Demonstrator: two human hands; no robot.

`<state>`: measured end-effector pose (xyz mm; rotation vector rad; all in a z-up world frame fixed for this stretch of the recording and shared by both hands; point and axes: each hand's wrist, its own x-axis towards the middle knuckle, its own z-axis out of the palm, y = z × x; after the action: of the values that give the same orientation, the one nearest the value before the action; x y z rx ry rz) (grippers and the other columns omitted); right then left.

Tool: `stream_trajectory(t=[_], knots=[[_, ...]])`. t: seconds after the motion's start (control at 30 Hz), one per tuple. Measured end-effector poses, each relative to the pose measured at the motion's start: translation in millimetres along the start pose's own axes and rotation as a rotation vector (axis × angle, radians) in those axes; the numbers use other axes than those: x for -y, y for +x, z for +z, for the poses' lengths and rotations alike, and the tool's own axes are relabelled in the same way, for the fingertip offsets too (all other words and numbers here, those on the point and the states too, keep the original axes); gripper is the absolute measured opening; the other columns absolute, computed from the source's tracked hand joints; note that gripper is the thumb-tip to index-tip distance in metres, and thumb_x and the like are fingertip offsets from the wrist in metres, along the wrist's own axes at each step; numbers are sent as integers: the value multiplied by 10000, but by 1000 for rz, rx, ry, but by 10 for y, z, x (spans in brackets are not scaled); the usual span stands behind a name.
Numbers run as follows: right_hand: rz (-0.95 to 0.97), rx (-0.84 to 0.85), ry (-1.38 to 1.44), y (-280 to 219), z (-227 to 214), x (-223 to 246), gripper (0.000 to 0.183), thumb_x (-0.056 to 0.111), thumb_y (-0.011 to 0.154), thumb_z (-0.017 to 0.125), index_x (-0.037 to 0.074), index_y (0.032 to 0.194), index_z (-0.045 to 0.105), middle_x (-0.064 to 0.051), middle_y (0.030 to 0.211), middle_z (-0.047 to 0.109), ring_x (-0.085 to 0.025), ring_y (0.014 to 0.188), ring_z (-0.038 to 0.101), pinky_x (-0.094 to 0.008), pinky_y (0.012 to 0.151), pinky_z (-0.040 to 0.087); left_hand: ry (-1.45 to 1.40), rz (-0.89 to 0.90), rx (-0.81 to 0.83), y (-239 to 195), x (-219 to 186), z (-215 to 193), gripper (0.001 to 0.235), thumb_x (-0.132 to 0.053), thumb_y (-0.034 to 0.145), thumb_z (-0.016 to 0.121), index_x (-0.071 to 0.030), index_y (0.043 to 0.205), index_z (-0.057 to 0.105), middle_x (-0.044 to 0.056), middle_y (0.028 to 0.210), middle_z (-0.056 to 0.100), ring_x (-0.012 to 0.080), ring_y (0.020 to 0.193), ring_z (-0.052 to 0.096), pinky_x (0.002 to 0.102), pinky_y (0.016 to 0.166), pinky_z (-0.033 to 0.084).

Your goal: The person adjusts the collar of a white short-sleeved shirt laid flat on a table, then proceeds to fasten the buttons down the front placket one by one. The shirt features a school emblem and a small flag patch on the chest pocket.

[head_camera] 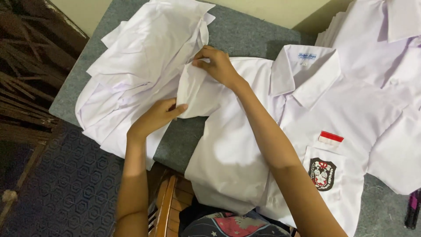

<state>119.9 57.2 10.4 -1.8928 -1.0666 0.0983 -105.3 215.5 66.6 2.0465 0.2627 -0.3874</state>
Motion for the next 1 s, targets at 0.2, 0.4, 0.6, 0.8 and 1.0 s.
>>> stream_trajectory(t=[0.2,0.4,0.6,0.8,1.0], knots=[[-98,-19,154,-35,73,100,74,190,1003,717,142,1059,717,-78,988,783,-296,1047,737,-401,931,527,2,-6,-1,138,177,4,576,-512,1066,518,22,975,715,124,810,659,216,800,608,363,725,503],[-134,29,364,-26,-206,319,28,113,1027,669,105,1035,643,-9,995,683,-166,983,660,-340,971,523,34,35,57,-126,-429,-34,631,-560,939,449,-47,1156,746,24,1503,495,173,1363,498,328,1084,374],[-68,112,413,-48,-351,549,23,132,1024,683,111,1015,687,-7,1041,679,-144,960,606,-283,876,466,-35,-56,73,-245,-563,-119,800,-692,860,269,-196,1381,620,-9,1438,652,170,1367,568,351,1147,380],[-296,255,402,-119,-511,917,192,-48,1021,602,46,1119,738,-173,1028,739,-306,1035,701,-479,1000,498,-387,425,-342,100,-212,82,562,-484,1124,303,-51,1482,318,216,1507,358,365,1377,433,502,1175,354],[-254,311,321,-171,-531,1150,186,-13,998,643,87,1113,749,-109,986,761,-269,1014,734,-421,1010,499,-483,445,-299,324,157,128,515,-482,1064,535,-81,1387,535,40,1106,613,137,1044,574,325,999,493]])
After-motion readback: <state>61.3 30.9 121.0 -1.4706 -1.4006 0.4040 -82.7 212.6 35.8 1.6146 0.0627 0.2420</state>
